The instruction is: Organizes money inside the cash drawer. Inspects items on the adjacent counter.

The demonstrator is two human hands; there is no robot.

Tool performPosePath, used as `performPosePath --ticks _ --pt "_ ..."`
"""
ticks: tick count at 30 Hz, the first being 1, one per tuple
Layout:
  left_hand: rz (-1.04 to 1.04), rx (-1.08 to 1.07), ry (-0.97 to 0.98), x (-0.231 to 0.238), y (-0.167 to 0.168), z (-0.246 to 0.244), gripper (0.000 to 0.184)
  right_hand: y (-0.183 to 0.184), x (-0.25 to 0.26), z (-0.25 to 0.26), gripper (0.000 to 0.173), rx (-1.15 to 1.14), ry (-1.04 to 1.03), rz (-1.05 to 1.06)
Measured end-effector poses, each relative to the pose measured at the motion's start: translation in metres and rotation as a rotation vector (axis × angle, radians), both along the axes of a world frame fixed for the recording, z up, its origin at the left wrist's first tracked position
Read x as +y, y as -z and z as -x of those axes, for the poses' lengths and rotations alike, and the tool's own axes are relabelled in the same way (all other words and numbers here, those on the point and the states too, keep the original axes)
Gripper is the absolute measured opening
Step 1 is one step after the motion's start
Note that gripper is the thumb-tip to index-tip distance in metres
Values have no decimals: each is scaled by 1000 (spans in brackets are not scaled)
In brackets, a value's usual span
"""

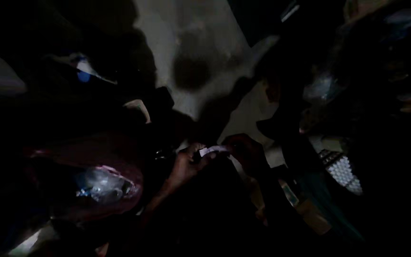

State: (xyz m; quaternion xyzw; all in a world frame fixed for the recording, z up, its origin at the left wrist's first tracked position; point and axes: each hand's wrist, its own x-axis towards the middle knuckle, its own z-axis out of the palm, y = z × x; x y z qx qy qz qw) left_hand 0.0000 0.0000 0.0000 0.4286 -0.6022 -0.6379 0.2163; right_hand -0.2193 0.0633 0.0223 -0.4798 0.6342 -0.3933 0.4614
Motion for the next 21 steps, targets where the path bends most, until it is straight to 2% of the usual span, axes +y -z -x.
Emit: performPosePath --ticks 3,6,9,12,15,17,19,21 --pt "-39 -8 -112 -78 10 44 24 14 -99 33 23 -65 -77 -23" --pt "44 85 -229 -151 11 79 19 16 -199 65 14 -106 -164 17" --pt "18 159 -346 -207 -6 92 24 6 -288 85 10 -106 -340 15" --pt "17 197 -475 -261 -16 91 28 -12 -378 87 9 -73 -494 -24" --pt "36 232 -595 -317 -10 77 27 -23 -470 75 13 12 -578 -134" --pt "43 254 -666 -362 -5 66 24 -27 -530 62 13 130 -658 -70" --pt "53 232 -686 -412 -5 52 24 -29 -580 44 14 203 -696 -61" --pt "27 184 -641 -460 -11 45 34 -31 -623 33 15 183 -721 -46"
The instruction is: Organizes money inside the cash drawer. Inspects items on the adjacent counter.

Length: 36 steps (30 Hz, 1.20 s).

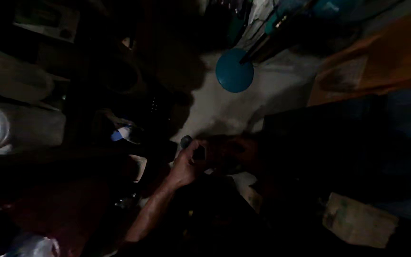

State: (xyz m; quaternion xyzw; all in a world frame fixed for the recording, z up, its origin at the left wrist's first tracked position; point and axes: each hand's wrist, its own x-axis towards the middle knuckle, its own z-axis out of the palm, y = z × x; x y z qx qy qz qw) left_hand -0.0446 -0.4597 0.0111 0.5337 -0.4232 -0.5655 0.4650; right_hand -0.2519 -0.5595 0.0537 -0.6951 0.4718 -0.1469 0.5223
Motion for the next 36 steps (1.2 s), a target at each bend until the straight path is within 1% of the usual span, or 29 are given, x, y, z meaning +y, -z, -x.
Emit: performPosePath --ticks 1,2,5,7,9,12,15,17,18,20,21,23,25,27,28,29,30,32,33,34,35,36 --pt "14 -3 29 -25 -5 -4 39 -3 -23 -5 15 -16 -3 7" --pt "49 9 50 -48 -10 -8 39 -4 -46 -10 14 -59 2 20" --pt "173 41 25 -95 -22 -26 32 -10 -100 -23 14 -94 -15 56" --pt "231 51 -54 -124 -20 -40 24 -10 -140 -32 13 -164 -39 109" --pt "243 77 -128 -153 -14 -53 19 -8 -180 -44 11 -231 -65 74" --pt "257 103 -237 -205 -10 -66 14 -4 -244 -66 12 -245 -111 36" --pt "298 84 -301 -265 -8 -75 13 3 -316 -92 14 -253 -233 60" --pt "323 59 -380 -307 -10 -81 15 2 -369 -115 12 -285 -315 63" --pt "350 38 -415 -328 -13 -87 19 0 -395 -130 12 -302 -355 65" --pt "379 -1 -462 -361 -20 -103 33 -6 -442 -165 12 -317 -435 62" --pt "365 -19 -488 -371 -23 -108 39 -11 -460 -178 12 -300 -468 48" --pt "303 -86 -553 -385 -30 -120 42 -20 -495 -204 10 -293 -540 26" --pt "265 -158 -599 -400 -32 -139 38 -22 -531 -231 10 -340 -601 46" --pt "261 -244 -640 -414 -27 -161 29 -20 -563 -255 9 -357 -619 40" --pt "266 -292 -659 -421 -25 -172 24 -19 -577 -265 9 -326 -621 33" --pt "275 -341 -669 -429 -23 -183 21 -20 -591 -276 11 -264 -637 31" --pt "283 -393 -670 -440 -23 -196 19 -24 -605 -288 16 -170 -683 59" --pt "249 -533 -615 -462 -31 -224 17 -39 -623 -320 40 6 -843 208" --pt "216 -604 -560 -475 -37 -242 18 -47 -626 -342 51 26 -926 315" --pt "190 -652 -509 -486 -43 -255 19 -54 -624 -362 56 12 -1017 415" --pt "176 -670 -472 -493 -49 -263 21 -60 -617 -377 55 -3 -1116 470" --pt "182 -686 -463 -499 -54 -274 22 -63 -613 -393 47 -29 -1203 490"
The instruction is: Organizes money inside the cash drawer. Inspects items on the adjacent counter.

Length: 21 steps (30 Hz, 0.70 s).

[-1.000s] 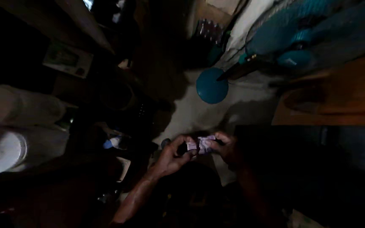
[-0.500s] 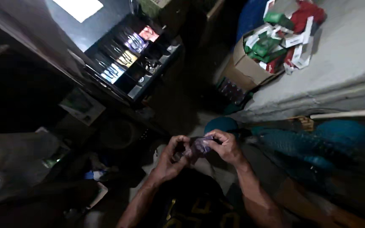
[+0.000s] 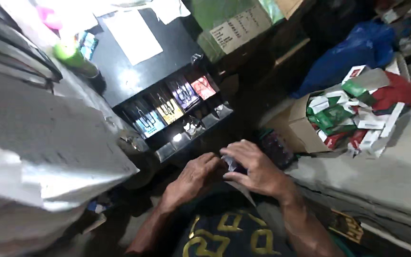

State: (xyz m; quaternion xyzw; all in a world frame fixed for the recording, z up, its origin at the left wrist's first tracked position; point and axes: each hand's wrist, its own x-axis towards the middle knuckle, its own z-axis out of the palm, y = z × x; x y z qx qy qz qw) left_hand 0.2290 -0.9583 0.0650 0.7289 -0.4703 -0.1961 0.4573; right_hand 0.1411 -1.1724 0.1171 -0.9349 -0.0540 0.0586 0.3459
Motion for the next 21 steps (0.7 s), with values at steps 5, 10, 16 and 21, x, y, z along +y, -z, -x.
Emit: performPosePath --ticks 5,10,16,21 --pt "176 27 -302 5 -8 -41 24 12 -4 -63 19 -26 -35 -285" --pt "338 275 -624 2 10 -46 23 23 -5 -124 17 3 -62 -485" --pt "365 377 -881 -30 10 -57 18 27 -20 -184 15 169 -175 -560" --pt "532 357 -1149 -60 -4 -76 11 24 -35 -218 16 295 -262 -656"
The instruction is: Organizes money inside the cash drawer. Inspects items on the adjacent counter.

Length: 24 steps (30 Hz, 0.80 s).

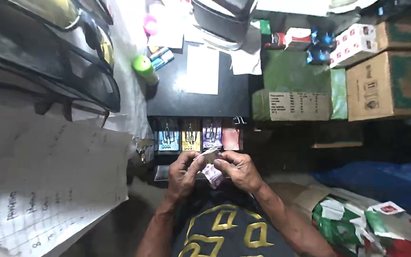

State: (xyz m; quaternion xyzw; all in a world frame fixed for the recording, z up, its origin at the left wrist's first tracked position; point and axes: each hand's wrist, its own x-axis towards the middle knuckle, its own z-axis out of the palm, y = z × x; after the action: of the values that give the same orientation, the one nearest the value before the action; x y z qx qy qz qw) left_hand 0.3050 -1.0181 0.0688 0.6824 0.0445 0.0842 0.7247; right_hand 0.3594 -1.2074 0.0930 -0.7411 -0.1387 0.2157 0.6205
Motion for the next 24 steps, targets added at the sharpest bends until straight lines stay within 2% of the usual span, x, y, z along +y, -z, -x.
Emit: performPosePath --ticks 4,6,8,9,13,16,19,22,24 --pt "-97 -14 -172 -21 5 -8 26 0 -13 -15 15 50 -61 -36" --pt "-73 -4 -128 -26 7 -3 27 3 -16 -18 14 64 -60 -32" --pt "14 25 -47 -32 8 3 40 6 -17 -20 15 62 -56 -35" --pt "44 28 -33 -34 9 6 40 8 -16 -19 15 62 -59 -44" --pt "-13 -112 -125 -28 11 8 15 9 -6 -10 14 9 -85 -112" --pt "-60 -185 -185 -20 -5 4 21 8 2 -2 13 -54 -138 -203" --pt "-19 -250 -218 -12 -17 9 25 16 7 14 13 -85 -222 -238" --pt "-51 -289 -317 3 -26 15 24 25 4 26 16 -133 -294 -163" --pt "-95 -323 -392 16 -21 18 23 22 -1 21 17 -220 -303 2"
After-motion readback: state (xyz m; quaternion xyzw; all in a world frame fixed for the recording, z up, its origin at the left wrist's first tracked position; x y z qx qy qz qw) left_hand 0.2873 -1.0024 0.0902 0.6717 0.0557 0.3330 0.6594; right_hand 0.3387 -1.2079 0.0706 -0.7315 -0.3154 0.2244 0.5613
